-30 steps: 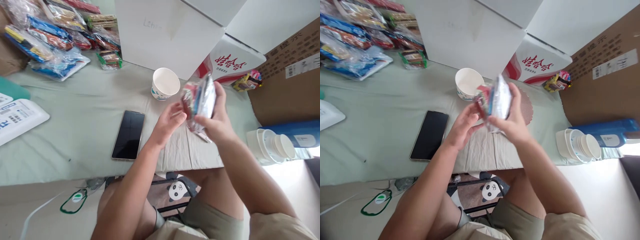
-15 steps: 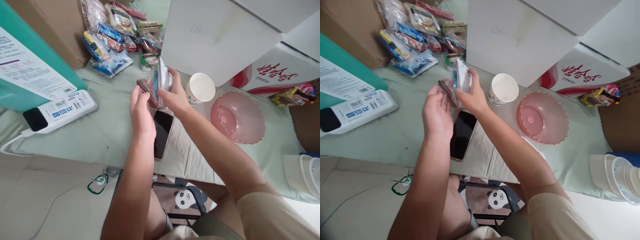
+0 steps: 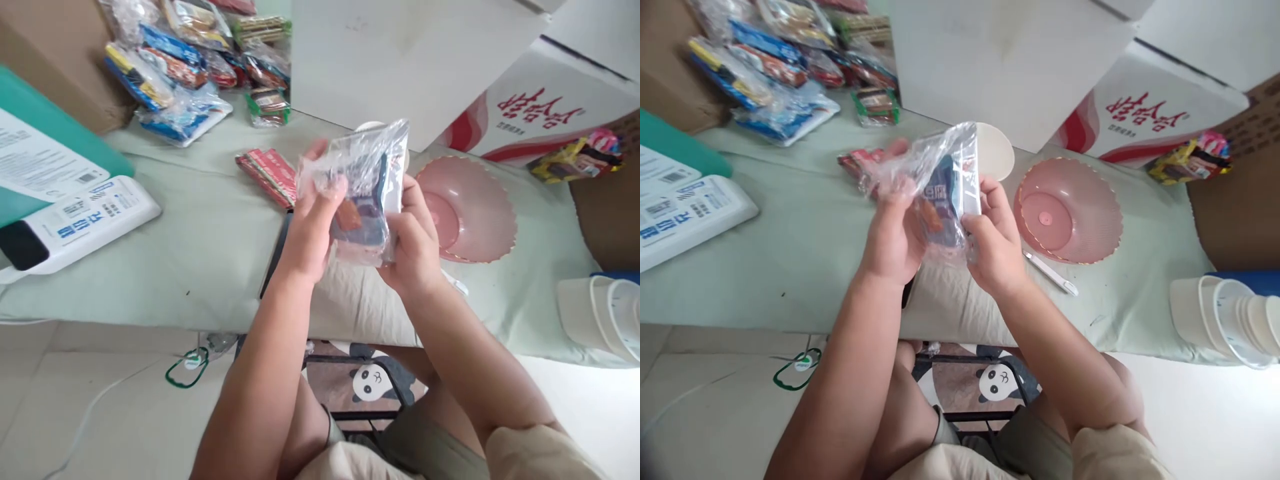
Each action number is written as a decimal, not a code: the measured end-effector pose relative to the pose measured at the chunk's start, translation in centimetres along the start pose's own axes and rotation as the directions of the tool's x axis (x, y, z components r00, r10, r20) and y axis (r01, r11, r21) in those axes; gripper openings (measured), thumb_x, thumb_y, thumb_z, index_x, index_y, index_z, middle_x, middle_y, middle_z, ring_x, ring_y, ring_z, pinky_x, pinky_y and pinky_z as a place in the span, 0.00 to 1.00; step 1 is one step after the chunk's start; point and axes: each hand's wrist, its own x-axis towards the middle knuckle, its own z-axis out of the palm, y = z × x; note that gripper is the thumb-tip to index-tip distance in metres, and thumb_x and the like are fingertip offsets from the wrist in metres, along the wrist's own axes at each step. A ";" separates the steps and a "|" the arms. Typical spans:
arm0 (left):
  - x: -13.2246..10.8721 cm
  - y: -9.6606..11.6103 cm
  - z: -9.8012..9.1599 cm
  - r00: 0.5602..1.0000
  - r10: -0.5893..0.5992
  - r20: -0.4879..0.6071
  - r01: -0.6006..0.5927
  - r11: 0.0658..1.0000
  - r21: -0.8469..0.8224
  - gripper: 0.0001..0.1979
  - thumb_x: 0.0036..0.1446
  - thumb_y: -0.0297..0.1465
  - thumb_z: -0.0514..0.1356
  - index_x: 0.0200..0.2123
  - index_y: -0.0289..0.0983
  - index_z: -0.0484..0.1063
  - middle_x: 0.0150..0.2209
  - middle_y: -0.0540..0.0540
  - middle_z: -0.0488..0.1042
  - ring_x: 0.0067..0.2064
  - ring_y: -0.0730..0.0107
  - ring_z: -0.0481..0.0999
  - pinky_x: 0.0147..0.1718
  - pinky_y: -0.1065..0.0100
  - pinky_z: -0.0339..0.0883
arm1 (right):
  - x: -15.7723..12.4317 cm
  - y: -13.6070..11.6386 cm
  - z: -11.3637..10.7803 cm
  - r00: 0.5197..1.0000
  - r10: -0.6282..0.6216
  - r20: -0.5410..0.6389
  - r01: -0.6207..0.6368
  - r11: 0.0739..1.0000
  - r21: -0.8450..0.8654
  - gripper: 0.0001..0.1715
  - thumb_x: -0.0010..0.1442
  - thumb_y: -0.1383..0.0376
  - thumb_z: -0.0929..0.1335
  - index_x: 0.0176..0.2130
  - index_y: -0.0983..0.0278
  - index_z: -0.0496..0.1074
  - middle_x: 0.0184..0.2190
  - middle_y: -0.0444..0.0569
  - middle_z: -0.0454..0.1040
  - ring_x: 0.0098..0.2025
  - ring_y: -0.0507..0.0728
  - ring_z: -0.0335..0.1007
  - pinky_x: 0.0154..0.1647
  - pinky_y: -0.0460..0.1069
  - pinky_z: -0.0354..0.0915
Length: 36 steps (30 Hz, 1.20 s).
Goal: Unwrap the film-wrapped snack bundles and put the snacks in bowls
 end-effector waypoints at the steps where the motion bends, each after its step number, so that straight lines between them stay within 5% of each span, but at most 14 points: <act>1: -0.5 -0.2 0.8 0.995 -0.045 0.091 0.048 0.998 -0.039 0.26 0.60 0.48 0.67 0.59 0.50 0.69 0.54 0.49 0.78 0.56 0.57 0.81 0.52 0.58 0.79 | -1.1 -0.2 -1.0 0.999 0.032 -0.029 -0.031 0.999 0.030 0.19 0.66 0.51 0.63 0.54 0.53 0.61 0.45 0.49 0.72 0.39 0.56 0.73 0.34 0.51 0.71; 3: -1.4 -0.8 2.2 0.939 -0.177 0.296 0.219 0.969 -0.114 0.31 0.56 0.48 0.71 0.61 0.52 0.68 0.55 0.50 0.77 0.53 0.58 0.82 0.47 0.60 0.81 | -3.1 0.0 -3.2 0.990 0.095 -0.101 -0.085 0.992 0.097 0.18 0.62 0.57 0.66 0.52 0.54 0.61 0.43 0.47 0.71 0.36 0.55 0.71 0.33 0.50 0.70; 5: -2.1 -1.6 3.7 0.828 -0.304 0.471 0.401 0.908 -0.118 0.33 0.52 0.53 0.71 0.58 0.50 0.70 0.53 0.49 0.79 0.49 0.56 0.83 0.42 0.59 0.83 | -4.8 0.6 -5.4 0.973 0.139 -0.186 -0.113 0.983 0.146 0.19 0.59 0.60 0.66 0.51 0.54 0.62 0.41 0.46 0.71 0.34 0.54 0.68 0.31 0.49 0.68; 8: -3.1 -3.4 5.7 0.727 -0.435 0.532 0.528 0.849 -0.028 0.31 0.55 0.61 0.65 0.52 0.47 0.72 0.44 0.48 0.79 0.40 0.58 0.83 0.35 0.58 0.83 | -7.0 1.3 -8.4 0.956 0.154 -0.249 -0.112 0.978 0.176 0.18 0.60 0.60 0.67 0.50 0.55 0.64 0.40 0.46 0.72 0.34 0.53 0.69 0.32 0.48 0.68; 11: -3.8 -5.6 7.1 0.771 -0.446 0.455 0.468 0.881 0.071 0.22 0.57 0.50 0.70 0.49 0.49 0.72 0.32 0.53 0.74 0.28 0.71 0.77 0.26 0.67 0.78 | -8.8 1.2 -11.5 0.976 0.080 -0.203 -0.069 0.996 0.058 0.18 0.64 0.57 0.68 0.52 0.57 0.67 0.43 0.48 0.76 0.41 0.55 0.74 0.41 0.51 0.72; 14: -3.9 -7.1 7.4 0.855 -0.356 0.377 0.353 0.932 0.079 0.20 0.53 0.45 0.75 0.46 0.50 0.74 0.23 0.57 0.65 0.19 0.79 0.65 0.17 0.76 0.65 | -10.2 1.0 -15.0 0.966 -0.049 -0.254 -0.019 0.966 -0.259 0.11 0.67 0.57 0.67 0.47 0.60 0.71 0.40 0.49 0.79 0.42 0.56 0.76 0.46 0.52 0.72; 18: -3.8 -7.6 6.5 0.955 -0.179 0.237 0.142 0.976 0.163 0.18 0.51 0.43 0.77 0.42 0.48 0.77 0.23 0.57 0.65 0.19 0.82 0.63 0.16 0.78 0.61 | -11.2 3.2 -18.8 0.967 -0.117 -0.227 -0.058 0.765 -0.642 0.06 0.65 0.64 0.66 0.36 0.61 0.72 0.31 0.48 0.77 0.33 0.56 0.73 0.37 0.51 0.69; 22: -4.6 -8.0 5.4 0.978 -0.106 0.182 0.052 0.959 0.280 0.16 0.52 0.43 0.76 0.41 0.46 0.79 0.26 0.56 0.69 0.21 0.82 0.67 0.21 0.78 0.67 | -11.3 6.5 -19.5 0.996 -0.071 -0.045 -0.004 0.494 -0.870 0.15 0.65 0.61 0.65 0.49 0.63 0.76 0.46 0.58 0.79 0.47 0.65 0.74 0.47 0.58 0.71; 24: -5.2 -8.3 4.8 0.975 -0.122 0.188 0.054 0.943 0.329 0.16 0.54 0.43 0.75 0.42 0.46 0.79 0.28 0.55 0.71 0.23 0.81 0.68 0.23 0.77 0.68 | -11.2 7.4 -19.3 1.000 -0.016 -0.014 -0.005 0.430 -0.903 0.19 0.67 0.60 0.64 0.51 0.64 0.76 0.45 0.59 0.78 0.47 0.67 0.73 0.47 0.59 0.70; 26: -5.9 -8.5 4.4 0.966 -0.150 0.209 0.063 0.927 0.371 0.15 0.56 0.44 0.73 0.44 0.46 0.80 0.34 0.52 0.75 0.28 0.77 0.72 0.27 0.75 0.71 | -11.3 7.4 -19.1 1.000 0.018 -0.006 -0.013 0.451 -0.893 0.17 0.67 0.60 0.63 0.48 0.64 0.77 0.40 0.57 0.78 0.43 0.66 0.73 0.44 0.58 0.69; 29: -6.8 -8.6 3.9 0.953 -0.201 0.227 0.097 0.911 0.401 0.15 0.59 0.45 0.70 0.46 0.46 0.80 0.42 0.49 0.77 0.36 0.72 0.75 0.33 0.71 0.74 | -11.8 6.6 -18.7 0.995 0.100 -0.024 -0.081 0.620 -0.780 0.10 0.64 0.61 0.64 0.40 0.62 0.73 0.35 0.54 0.76 0.34 0.60 0.71 0.36 0.54 0.66; 33: -7.3 -8.6 4.3 0.970 -0.222 0.099 0.176 0.922 0.344 0.18 0.56 0.41 0.72 0.47 0.45 0.75 0.40 0.51 0.75 0.34 0.73 0.74 0.33 0.71 0.73 | -12.6 5.7 -17.5 0.962 0.273 0.032 -0.249 0.914 -0.320 0.03 0.64 0.63 0.59 0.38 0.59 0.61 0.23 0.41 0.65 0.21 0.53 0.59 0.24 0.48 0.58; 36: -7.3 -8.4 5.0 0.960 -0.272 0.070 0.236 0.917 0.323 0.20 0.54 0.40 0.73 0.47 0.45 0.73 0.35 0.53 0.72 0.31 0.74 0.72 0.32 0.70 0.72 | -12.5 5.5 -16.1 0.970 0.166 0.176 -0.124 0.966 -0.225 0.16 0.61 0.61 0.67 0.48 0.60 0.64 0.21 0.36 0.64 0.20 0.50 0.55 0.24 0.47 0.55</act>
